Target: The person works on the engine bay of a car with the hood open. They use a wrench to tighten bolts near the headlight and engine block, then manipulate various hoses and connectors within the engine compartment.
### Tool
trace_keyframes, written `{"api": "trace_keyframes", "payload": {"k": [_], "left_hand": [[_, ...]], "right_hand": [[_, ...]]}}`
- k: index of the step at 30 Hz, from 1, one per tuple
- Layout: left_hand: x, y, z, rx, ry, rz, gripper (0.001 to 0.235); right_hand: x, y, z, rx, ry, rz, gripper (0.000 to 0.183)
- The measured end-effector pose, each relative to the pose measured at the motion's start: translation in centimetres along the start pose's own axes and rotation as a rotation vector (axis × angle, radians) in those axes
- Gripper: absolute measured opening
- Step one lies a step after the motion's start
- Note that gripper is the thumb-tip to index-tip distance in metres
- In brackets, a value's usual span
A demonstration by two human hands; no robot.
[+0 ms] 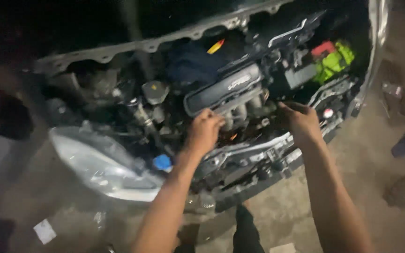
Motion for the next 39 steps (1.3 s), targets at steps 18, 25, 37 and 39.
{"api": "trace_keyframes", "payload": {"k": [18,25,37,39], "left_hand": [[-1.6,0.5,-17.5,-0.41,-0.207,-0.341,0.021],[2.9,1.9,-17.8,-0.373,-0.16,-0.215,0.024],[1.6,1.3,-13.4,-0.588,-0.102,-0.734,0.028],[-3.5,1.0,-9.7,-0.662,-0.122,-0.49,0.034]], "right_hand": [[0.9,9.5,-27.9,0.59,-0.191,0.272,0.047],[1.4,11.0,-27.2,0.703,-0.536,0.569,0.042],[1.6,7.0,-21.1,0.593,-0.732,0.401,0.05],[0.8,2.3,-17.7,0.393,-0.593,0.354,0.031]]}}
Point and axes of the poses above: each hand's wrist, its own z-axis away from the middle knuckle, its own y-axis out of the palm, x = y × z, the point moved 4 cm from there along -z, towards the middle knuckle, and after that the axes turned 13 degrees about -y, right-handed, at the moved point
